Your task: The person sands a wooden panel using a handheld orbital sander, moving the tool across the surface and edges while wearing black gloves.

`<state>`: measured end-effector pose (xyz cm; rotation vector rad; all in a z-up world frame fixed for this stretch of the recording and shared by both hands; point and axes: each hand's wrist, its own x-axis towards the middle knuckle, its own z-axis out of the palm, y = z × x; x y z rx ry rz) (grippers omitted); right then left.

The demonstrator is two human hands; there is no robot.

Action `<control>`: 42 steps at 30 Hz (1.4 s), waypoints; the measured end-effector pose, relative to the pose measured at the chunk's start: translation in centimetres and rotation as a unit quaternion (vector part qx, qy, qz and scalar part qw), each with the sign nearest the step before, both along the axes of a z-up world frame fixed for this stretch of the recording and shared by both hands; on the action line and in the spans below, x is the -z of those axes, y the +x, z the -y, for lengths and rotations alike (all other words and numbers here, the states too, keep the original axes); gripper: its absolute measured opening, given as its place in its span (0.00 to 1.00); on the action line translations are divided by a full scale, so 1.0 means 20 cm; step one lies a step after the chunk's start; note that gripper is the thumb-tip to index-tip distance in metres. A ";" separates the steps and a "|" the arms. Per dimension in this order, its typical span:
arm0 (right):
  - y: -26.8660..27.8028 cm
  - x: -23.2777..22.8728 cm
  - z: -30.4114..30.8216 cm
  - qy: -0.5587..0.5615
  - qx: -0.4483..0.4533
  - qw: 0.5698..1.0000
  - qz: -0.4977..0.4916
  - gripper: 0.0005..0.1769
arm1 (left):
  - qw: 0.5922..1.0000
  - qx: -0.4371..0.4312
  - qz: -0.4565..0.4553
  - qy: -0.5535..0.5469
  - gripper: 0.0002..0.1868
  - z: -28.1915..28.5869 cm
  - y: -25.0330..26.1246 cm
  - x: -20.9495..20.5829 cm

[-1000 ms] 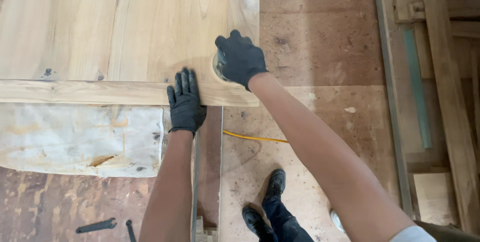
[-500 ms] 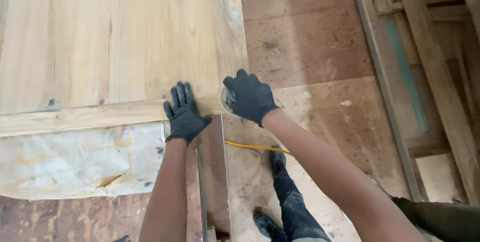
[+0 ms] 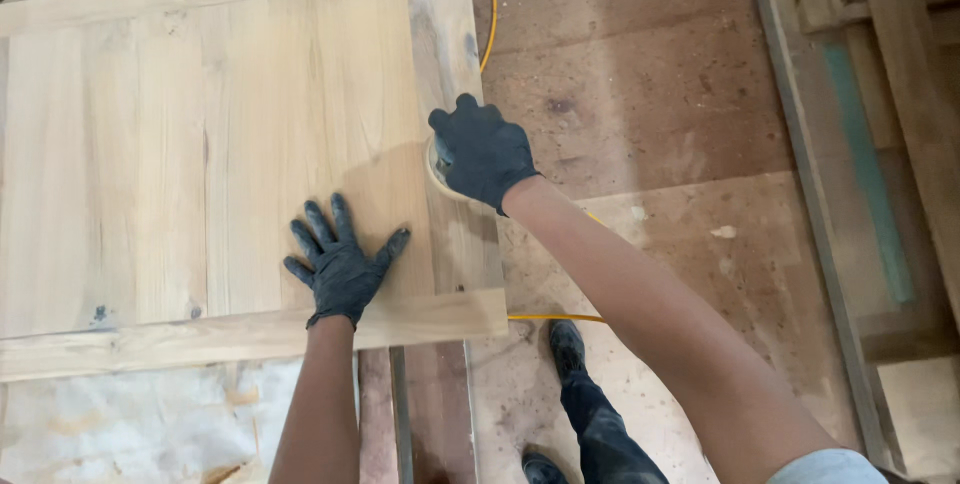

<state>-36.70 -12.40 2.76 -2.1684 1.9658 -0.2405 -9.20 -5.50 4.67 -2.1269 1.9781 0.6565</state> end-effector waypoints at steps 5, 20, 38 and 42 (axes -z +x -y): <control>-0.14 -0.02 0.37 0.031 0.016 0.999 0.024 0.41 | 0.999 -0.041 0.013 0.013 0.62 0.25 0.00 0.02; -0.27 -0.20 0.93 0.033 0.020 0.999 0.031 0.28 | 0.993 -0.109 0.003 0.055 0.68 0.53 -0.04 -0.06; -0.31 -0.22 1.21 0.064 -0.027 0.997 0.031 0.34 | 0.979 0.103 0.142 -0.101 0.80 0.01 -0.87 0.15; -0.37 -0.10 1.52 0.050 0.019 0.997 0.054 0.35 | 0.981 0.114 0.151 -0.051 0.81 0.08 -0.90 0.03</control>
